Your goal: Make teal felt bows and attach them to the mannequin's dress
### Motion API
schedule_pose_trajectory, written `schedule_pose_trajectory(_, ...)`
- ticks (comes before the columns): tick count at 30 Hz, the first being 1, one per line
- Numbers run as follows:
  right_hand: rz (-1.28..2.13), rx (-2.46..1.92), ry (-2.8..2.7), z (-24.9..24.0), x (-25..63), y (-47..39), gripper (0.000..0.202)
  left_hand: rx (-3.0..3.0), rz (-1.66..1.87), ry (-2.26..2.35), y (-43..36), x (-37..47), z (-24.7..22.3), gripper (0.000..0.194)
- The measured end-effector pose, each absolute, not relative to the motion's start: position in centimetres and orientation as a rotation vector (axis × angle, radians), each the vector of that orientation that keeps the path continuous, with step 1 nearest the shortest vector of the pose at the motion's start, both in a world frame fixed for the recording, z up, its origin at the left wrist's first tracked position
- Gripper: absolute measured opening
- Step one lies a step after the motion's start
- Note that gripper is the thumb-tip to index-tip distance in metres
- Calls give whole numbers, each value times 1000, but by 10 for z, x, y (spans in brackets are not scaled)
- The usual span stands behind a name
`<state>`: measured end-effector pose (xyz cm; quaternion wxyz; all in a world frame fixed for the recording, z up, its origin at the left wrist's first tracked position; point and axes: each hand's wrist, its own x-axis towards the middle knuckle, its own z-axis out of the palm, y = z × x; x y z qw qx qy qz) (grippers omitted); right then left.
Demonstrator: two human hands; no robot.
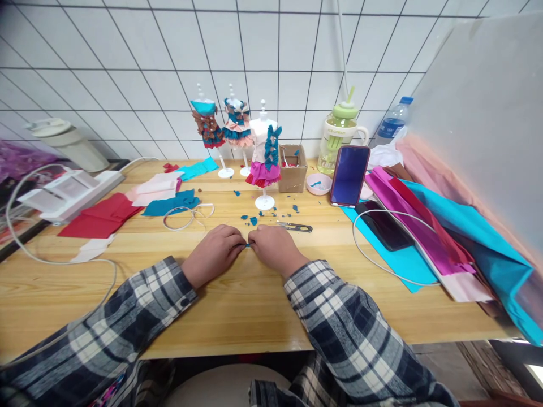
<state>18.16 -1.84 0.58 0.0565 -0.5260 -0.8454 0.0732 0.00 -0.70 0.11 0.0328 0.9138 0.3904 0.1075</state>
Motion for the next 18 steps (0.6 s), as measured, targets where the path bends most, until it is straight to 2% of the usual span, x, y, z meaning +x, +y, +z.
schedule_pose_trajectory(18, 297, -1625, -2436, 1, 175, -20, 20, 2783, 307, 1238, -8, -3, 0, 21)
